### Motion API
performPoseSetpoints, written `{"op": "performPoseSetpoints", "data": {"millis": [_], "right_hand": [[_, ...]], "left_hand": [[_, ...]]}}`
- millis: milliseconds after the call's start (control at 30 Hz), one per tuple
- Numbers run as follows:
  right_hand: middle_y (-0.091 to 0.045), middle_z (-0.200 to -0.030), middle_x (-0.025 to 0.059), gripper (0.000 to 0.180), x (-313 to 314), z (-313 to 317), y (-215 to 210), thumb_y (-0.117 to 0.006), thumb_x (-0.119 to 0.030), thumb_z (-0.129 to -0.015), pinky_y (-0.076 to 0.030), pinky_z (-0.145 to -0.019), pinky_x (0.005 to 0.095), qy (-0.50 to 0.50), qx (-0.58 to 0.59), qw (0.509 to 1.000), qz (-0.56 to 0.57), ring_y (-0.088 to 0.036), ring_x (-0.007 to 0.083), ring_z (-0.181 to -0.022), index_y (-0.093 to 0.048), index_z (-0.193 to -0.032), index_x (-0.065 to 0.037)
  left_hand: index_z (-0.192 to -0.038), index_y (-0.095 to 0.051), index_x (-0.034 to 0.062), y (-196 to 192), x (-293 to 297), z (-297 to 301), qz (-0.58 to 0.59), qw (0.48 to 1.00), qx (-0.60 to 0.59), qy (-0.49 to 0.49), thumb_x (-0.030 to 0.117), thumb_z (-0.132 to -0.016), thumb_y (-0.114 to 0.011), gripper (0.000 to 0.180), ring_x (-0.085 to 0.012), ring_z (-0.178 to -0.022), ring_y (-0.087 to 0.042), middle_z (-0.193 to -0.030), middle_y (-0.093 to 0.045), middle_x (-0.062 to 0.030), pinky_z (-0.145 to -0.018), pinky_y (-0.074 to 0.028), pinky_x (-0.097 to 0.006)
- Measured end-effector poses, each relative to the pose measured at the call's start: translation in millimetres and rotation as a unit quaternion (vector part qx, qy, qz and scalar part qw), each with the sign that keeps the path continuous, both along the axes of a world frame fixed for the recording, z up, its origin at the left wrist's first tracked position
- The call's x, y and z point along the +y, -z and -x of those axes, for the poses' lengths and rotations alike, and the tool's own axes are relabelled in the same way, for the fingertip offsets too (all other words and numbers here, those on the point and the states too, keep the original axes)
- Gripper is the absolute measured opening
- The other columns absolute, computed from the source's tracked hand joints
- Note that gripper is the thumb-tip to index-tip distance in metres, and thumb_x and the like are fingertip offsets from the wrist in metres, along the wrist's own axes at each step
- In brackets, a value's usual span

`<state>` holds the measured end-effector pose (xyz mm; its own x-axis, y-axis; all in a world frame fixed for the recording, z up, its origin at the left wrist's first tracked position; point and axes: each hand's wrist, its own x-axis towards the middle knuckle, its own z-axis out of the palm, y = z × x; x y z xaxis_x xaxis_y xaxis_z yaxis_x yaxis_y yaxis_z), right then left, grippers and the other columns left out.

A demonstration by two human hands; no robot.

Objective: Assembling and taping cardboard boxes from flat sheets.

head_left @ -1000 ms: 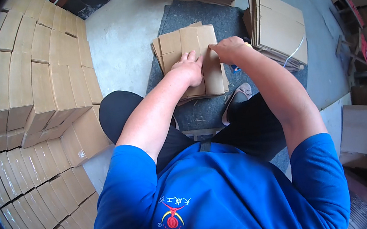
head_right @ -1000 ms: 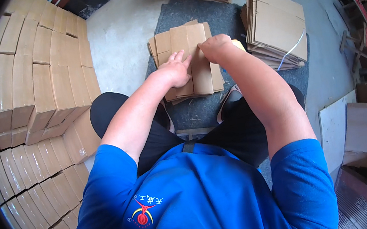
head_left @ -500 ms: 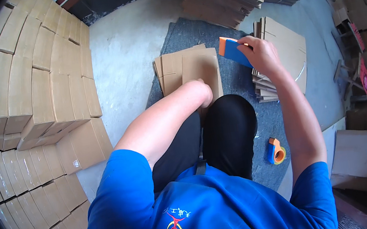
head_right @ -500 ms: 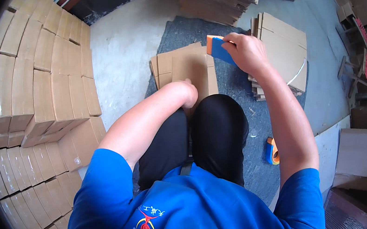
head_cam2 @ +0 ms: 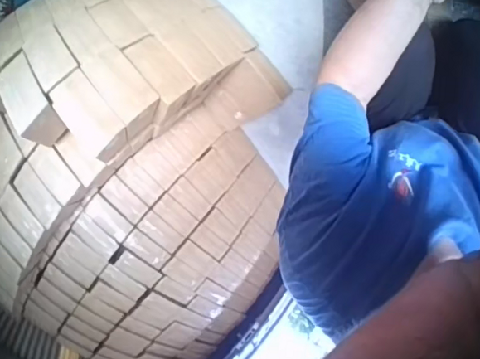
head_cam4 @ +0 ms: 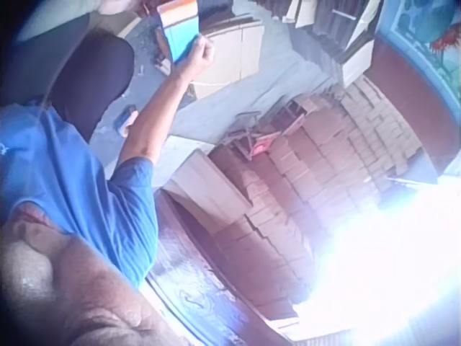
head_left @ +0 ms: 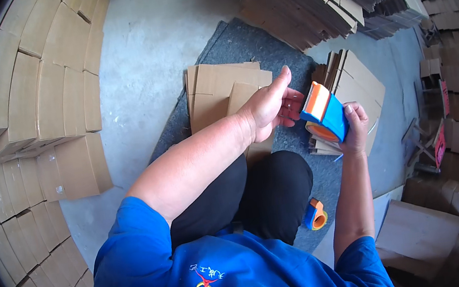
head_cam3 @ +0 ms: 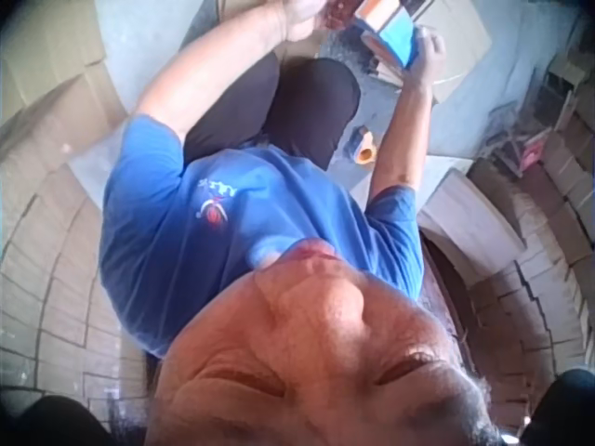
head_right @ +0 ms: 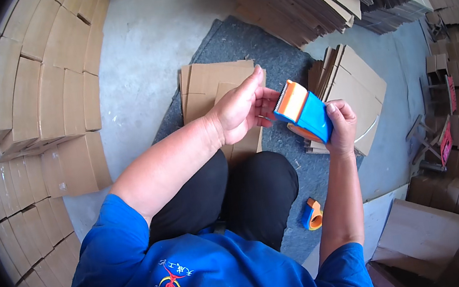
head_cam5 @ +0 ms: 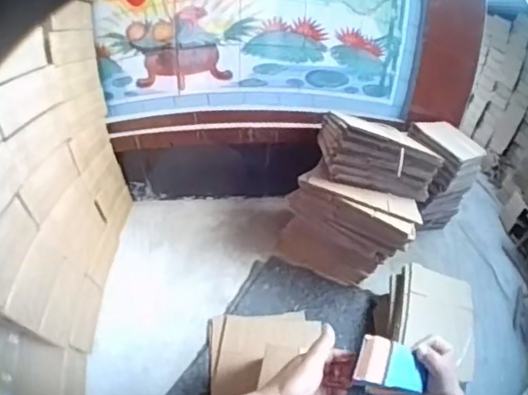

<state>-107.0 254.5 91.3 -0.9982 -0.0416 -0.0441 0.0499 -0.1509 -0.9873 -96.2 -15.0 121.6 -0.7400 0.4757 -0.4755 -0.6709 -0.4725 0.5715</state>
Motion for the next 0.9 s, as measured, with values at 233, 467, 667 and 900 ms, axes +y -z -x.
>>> {"op": "performPoseSetpoints", "data": {"millis": [233, 467, 667, 900], "right_hand": [[-0.066, -0.081, 0.0036, 0.011, -18.7, 6.9, -0.8, -0.067, -0.012, -0.089, -0.047, -0.070, 0.0247, 0.004, 0.012, 0.999, -0.043, -0.058, 0.0093, -0.073, -0.065, -0.084, -0.003], [-0.067, -0.087, 0.0068, 0.021, -11.5, 7.6, 13.0, -0.067, -0.024, -0.089, -0.052, -0.073, 0.0286, -0.024, -0.013, 0.998, 0.059, -0.061, 0.0125, -0.075, -0.063, -0.090, -0.003], [-0.061, -0.129, 0.0029, 0.058, -50.7, -5.8, 13.1, -0.068, -0.048, -0.086, -0.051, -0.097, 0.0439, -0.070, -0.039, 0.898, 0.432, -0.060, 0.0252, -0.115, -0.055, -0.134, -0.017], [-0.059, -0.126, 0.0101, 0.064, -69.1, -18.6, 8.4, -0.066, -0.054, -0.086, -0.049, -0.098, 0.0443, -0.011, -0.076, 0.899, 0.432, -0.059, 0.0268, -0.115, -0.052, -0.133, -0.012]], "left_hand": [[-0.097, -0.064, 0.0072, 14.9, -12.1, -2.6, -0.024, 0.999, -0.028, -0.021, 0.043, -0.098, -0.050, 0.038, -0.0172, -0.082, -0.061, -0.088, -0.064, -0.0066, -0.077, -0.050, -0.034], [-0.104, -0.063, 0.0047, 10.1, -27.0, -9.5, -0.080, 0.995, -0.043, -0.050, 0.042, -0.102, -0.045, 0.042, -0.0174, -0.081, -0.061, -0.090, -0.062, -0.0060, -0.075, -0.050, -0.033], [-0.106, -0.061, 0.0042, -32.8, -11.0, -20.6, 0.129, 0.953, 0.243, -0.127, 0.021, -0.101, -0.054, 0.019, -0.0070, -0.082, -0.057, -0.093, -0.061, -0.0019, -0.075, -0.049, -0.023], [-0.099, -0.062, 0.0010, -69.6, 22.0, -16.4, 0.266, 0.814, 0.473, -0.206, 0.004, -0.087, -0.066, 0.014, -0.0144, -0.083, -0.064, -0.095, -0.061, -0.0070, -0.076, -0.053, -0.025]]}}
